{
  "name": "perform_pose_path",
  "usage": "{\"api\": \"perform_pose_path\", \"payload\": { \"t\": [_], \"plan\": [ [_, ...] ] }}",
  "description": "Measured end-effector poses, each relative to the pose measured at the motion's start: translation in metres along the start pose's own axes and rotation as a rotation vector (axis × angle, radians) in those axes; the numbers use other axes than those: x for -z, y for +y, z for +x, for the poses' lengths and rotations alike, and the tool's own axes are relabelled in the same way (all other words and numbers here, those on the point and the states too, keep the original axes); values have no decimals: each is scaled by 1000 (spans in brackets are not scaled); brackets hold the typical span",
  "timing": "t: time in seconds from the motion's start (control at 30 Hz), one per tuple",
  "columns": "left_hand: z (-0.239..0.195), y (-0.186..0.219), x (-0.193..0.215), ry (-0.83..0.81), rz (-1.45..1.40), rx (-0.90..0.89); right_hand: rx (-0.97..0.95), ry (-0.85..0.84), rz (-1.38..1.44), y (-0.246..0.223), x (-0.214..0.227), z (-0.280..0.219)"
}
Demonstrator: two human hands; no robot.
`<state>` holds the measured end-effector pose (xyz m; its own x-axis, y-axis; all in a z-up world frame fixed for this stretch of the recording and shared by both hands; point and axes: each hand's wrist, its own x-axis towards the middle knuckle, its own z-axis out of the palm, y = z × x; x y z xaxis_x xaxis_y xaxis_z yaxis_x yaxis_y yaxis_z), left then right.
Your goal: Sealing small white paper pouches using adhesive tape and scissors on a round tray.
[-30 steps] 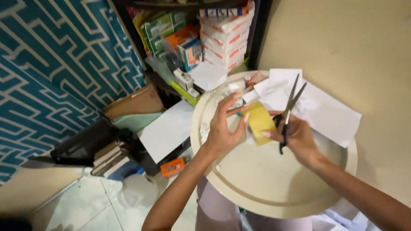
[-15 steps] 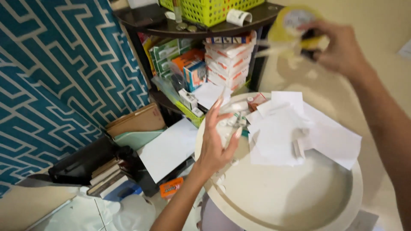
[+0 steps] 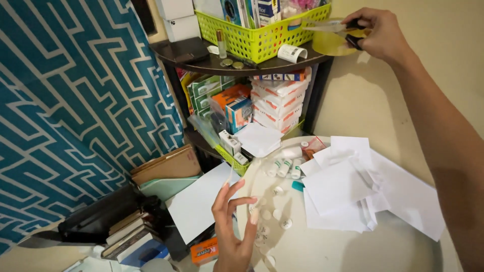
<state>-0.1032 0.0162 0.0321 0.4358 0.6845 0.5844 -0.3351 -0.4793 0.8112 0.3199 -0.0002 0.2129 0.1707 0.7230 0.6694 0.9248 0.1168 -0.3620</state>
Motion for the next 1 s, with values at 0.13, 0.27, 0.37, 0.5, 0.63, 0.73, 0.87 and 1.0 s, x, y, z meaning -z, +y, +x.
{"api": "perform_pose_path", "payload": {
  "t": [0.13,0.27,0.37,0.5,0.63,0.73,0.87,1.0],
  "plan": [
    [-1,1,-3,20,-18,6,129,30,-68,37,-1,8],
    [1,6,-2,80,-53,49,160,241,-43,22,-2,-9],
    [13,11,-7,95,-140,6,78,237,68,-44,-19,-56],
    [31,25,-23,-56,-229,-4,61,-151,72,-104,-71,-138],
    [25,32,-44,-89,-206,-11,78,-307,102,-161,-107,-192],
    [18,33,-50,-61,-269,102,172,-149,19,-178,-114,-206],
    [15,33,-49,-122,-285,73,-48,-338,-91,-179,-101,-214],
    [15,36,-51,-127,-285,87,-172,-458,126,-181,-80,-208]
  ]
}}
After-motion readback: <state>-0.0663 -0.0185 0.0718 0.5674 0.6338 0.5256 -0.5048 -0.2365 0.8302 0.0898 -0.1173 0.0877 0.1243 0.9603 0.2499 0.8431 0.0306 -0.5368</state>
